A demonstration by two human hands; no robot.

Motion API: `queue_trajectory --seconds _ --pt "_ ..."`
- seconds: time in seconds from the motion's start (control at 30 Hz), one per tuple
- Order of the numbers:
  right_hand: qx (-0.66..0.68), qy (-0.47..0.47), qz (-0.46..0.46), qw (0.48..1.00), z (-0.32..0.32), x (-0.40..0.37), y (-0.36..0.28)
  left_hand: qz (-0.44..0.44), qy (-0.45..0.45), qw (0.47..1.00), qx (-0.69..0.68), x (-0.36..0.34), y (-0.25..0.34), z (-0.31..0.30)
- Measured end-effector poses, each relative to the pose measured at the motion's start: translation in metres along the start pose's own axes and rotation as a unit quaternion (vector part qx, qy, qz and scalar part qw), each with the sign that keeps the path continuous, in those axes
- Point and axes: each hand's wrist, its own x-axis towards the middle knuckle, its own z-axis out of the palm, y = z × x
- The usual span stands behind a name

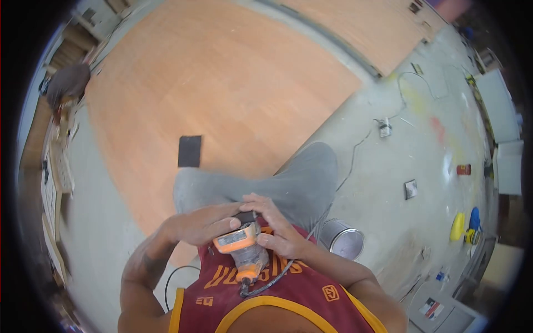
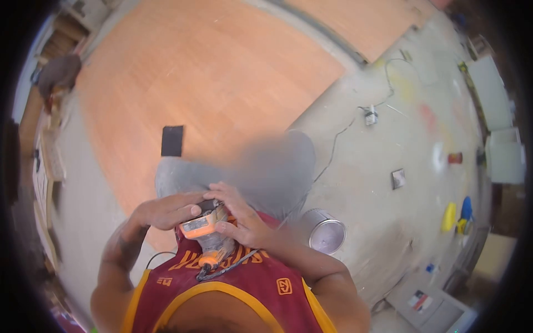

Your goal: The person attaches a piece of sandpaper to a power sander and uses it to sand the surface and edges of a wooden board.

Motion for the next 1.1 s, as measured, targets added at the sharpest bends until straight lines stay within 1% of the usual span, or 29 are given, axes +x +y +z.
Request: queue_trajectory --seconds 0.07,0.1,0.13,0.2,0.23,0.27,0.3,0.33,0.4,0.43,0.47,0.5,0.53,0.6,0.7,0.77,0.8,0.87,0.9,0.97,1.03,1.1 --pt "-0.009 0.01 -0.01 1.0 0.0 0.0 0.003 0.019 0.046 0.998 0.028 0.002 0.001 0.001" --pt "0.007 0.006 -0.013 1.0 -0.001 -0.001 0.004 0.005 0.046 0.999 0.007 0.004 0.006 0.0" --pt "0.022 0.0 -0.015 1.0 -0.003 -0.001 0.005 0.015 0.038 0.999 0.017 0.005 0.005 0.0" --pt "0.008 0.019 -0.037 0.999 -0.002 0.0 0.005 -0.016 0.048 0.999 0.009 0.004 0.0 0.001" --pt "0.009 0.01 -0.032 0.999 -0.003 -0.002 0.006 -0.019 0.058 0.998 0.026 0.004 0.005 0.002" --pt "0.01 0.0 -0.027 1.0 -0.005 -0.002 0.007 -0.009 0.052 0.998 0.037 0.004 0.01 0.001" --pt "-0.002 -0.011 -0.03 0.999 -0.007 -0.003 0.004 -0.023 0.045 0.998 0.029 0.004 0.015 -0.001" --pt "-0.014 -0.002 -0.035 0.999 -0.008 -0.005 0.004 -0.036 0.039 0.998 0.02 0.005 0.018 0.0" --pt "0.007 -0.034 -0.031 0.999 -0.012 -0.005 0.008 -0.012 0.042 0.998 0.051 0.009 0.02 -0.002" --pt "0.002 -0.034 -0.046 0.998 -0.013 -0.005 0.01 -0.036 0.033 0.998 0.047 0.008 0.024 -0.002" --pt "-0.004 -0.028 -0.05 0.998 -0.013 -0.006 0.013 -0.063 0.024 0.997 0.041 0.008 0.026 -0.002" --pt "-0.008 -0.03 -0.058 0.998 -0.015 -0.006 0.015 -0.031 0.032 0.997 0.056 0.009 0.027 -0.001" --pt "-0.008 -0.032 -0.065 0.997 -0.015 -0.006 0.018 -0.028 0.028 0.997 0.063 0.01 0.029 0.0" --pt "-0.018 -0.014 -0.087 0.996 -0.013 -0.006 0.026 -0.052 0.044 0.996 0.06 0.008 0.033 0.003" --pt "-0.015 -0.021 -0.09 0.996 -0.012 -0.007 0.034 -0.049 0.053 0.995 0.069 0.005 0.024 0.008" --pt "-0.013 -0.001 -0.126 0.992 -0.01 -0.007 0.036 -0.048 0.053 0.995 0.073 0.003 0.024 0.011" --pt "-0.013 0.0 -0.128 0.992 -0.01 -0.007 0.038 -0.05 0.062 0.994 0.077 0.003 0.024 0.012" --pt "-0.002 -0.003 -0.085 0.996 -0.009 -0.006 0.038 -0.053 0.07 0.993 0.083 0.002 0.028 0.013" --pt "-0.002 -0.002 -0.087 0.996 -0.008 -0.005 0.038 -0.058 0.062 0.993 0.081 0.002 0.033 0.012" --pt "-0.025 0.022 -0.147 0.989 -0.009 -0.002 0.039 -0.06 0.053 0.993 0.083 0.004 0.035 0.012" --pt "-0.018 0.023 -0.141 0.99 -0.007 -0.001 0.038 -0.044 0.068 0.993 0.082 -0.002 0.03 0.015" --pt "-0.021 0.02 -0.136 0.99 -0.008 -0.001 0.035 -0.054 0.071 0.993 0.075 -0.003 0.029 0.016"
